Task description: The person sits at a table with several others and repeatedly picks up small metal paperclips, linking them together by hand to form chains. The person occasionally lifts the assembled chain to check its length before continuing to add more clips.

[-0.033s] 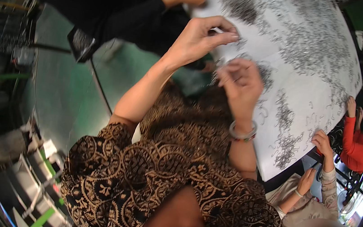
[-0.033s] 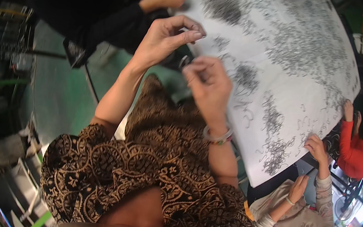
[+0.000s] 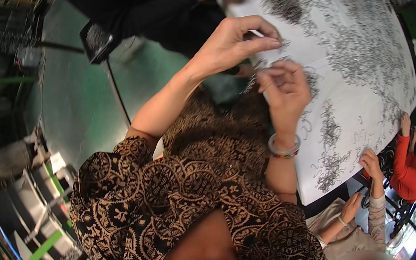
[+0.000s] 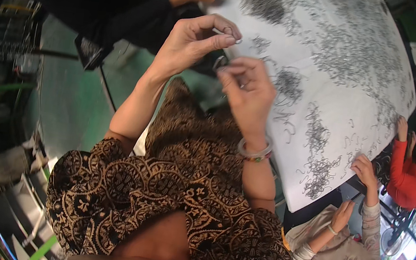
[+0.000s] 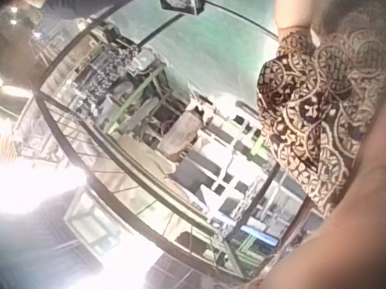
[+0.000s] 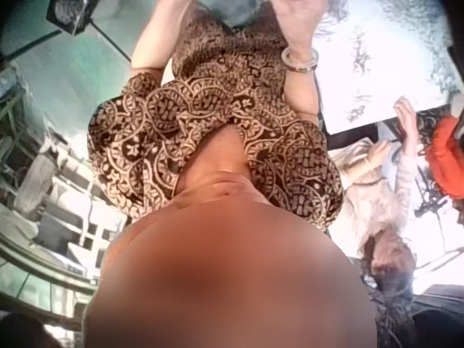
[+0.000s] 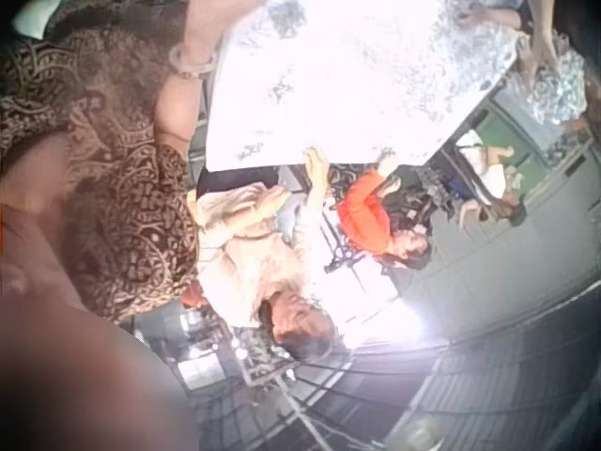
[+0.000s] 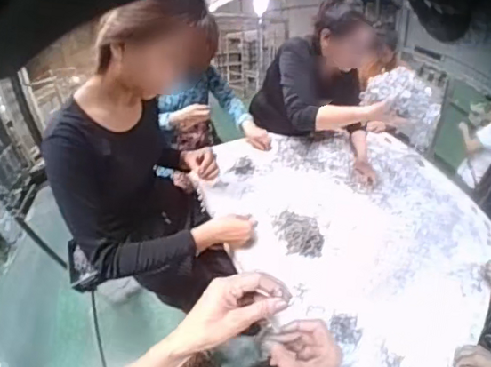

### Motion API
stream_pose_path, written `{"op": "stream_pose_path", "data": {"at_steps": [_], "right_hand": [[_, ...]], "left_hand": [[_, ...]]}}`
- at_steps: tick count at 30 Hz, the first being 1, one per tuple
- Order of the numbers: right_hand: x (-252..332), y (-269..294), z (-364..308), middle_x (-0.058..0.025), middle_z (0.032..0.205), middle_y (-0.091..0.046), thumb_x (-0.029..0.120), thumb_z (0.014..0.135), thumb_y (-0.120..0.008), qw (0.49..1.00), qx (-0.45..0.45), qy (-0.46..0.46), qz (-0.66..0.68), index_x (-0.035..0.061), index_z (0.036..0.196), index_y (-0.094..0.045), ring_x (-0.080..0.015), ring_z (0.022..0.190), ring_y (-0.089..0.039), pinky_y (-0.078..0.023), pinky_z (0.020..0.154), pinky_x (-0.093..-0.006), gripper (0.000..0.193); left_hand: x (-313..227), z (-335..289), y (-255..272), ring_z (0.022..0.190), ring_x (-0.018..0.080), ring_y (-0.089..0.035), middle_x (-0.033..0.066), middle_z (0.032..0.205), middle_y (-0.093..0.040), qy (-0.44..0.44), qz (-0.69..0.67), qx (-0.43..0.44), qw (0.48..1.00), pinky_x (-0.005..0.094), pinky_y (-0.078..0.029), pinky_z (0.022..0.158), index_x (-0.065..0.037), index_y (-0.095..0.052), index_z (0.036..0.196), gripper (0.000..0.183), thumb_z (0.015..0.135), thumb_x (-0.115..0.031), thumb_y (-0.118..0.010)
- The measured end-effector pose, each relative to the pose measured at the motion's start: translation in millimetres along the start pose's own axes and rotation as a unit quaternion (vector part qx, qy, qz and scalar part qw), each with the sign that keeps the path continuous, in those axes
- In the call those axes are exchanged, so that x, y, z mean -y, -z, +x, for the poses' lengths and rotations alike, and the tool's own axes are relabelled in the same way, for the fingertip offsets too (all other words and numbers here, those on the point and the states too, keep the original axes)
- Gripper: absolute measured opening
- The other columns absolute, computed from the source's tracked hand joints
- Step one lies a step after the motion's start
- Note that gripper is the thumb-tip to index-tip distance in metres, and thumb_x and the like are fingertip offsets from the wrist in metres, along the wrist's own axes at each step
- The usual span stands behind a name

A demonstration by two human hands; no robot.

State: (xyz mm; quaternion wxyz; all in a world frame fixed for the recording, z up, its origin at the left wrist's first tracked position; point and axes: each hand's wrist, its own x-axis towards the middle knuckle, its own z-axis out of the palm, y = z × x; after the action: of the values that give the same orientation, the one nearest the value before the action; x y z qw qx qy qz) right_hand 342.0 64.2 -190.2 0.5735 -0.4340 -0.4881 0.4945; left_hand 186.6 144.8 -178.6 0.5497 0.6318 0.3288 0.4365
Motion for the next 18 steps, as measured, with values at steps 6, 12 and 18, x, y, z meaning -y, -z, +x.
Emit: {"op": "stream_pose_path", "data": {"at_steps": [6,12,18], "right_hand": [[3,-14,16,-0.0112,0.086,-0.065,-0.012,0.083,-0.064,0.999,-0.047,0.021,0.007,-0.0069,0.102,-0.053,-0.0121,0.070,-0.065,-0.055,0.061,-0.0213,0.022],[-2,-27,26,-0.0096,0.088,-0.065,-0.011,0.082,-0.066,0.996,-0.049,0.053,-0.055,-0.0039,0.103,-0.056,-0.0095,0.074,-0.064,-0.053,0.062,-0.0205,0.024],[-11,-25,27,-0.0110,0.096,-0.069,-0.004,0.086,-0.067,0.990,-0.046,0.104,-0.084,-0.0025,0.114,-0.059,-0.0101,0.079,-0.066,-0.054,0.064,-0.0223,0.029]], "left_hand": [[-16,-35,-2,0.090,0.0166,-0.063,0.0068,0.101,-0.065,-0.187,0.242,-0.071,0.950,0.0287,-0.052,0.076,-0.001,-0.067,0.093,0.012,0.082,-0.003,-0.072],[-6,-26,-2,0.089,0.0121,-0.064,0.0066,0.098,-0.069,-0.181,0.259,-0.166,0.934,0.0265,-0.053,0.077,0.000,-0.065,0.093,0.010,0.084,0.000,-0.069],[-16,-25,-6,0.084,0.0115,-0.066,0.0105,0.093,-0.070,-0.095,0.058,-0.192,0.975,0.0254,-0.055,0.072,0.004,-0.061,0.097,0.008,0.091,0.000,-0.062]]}}
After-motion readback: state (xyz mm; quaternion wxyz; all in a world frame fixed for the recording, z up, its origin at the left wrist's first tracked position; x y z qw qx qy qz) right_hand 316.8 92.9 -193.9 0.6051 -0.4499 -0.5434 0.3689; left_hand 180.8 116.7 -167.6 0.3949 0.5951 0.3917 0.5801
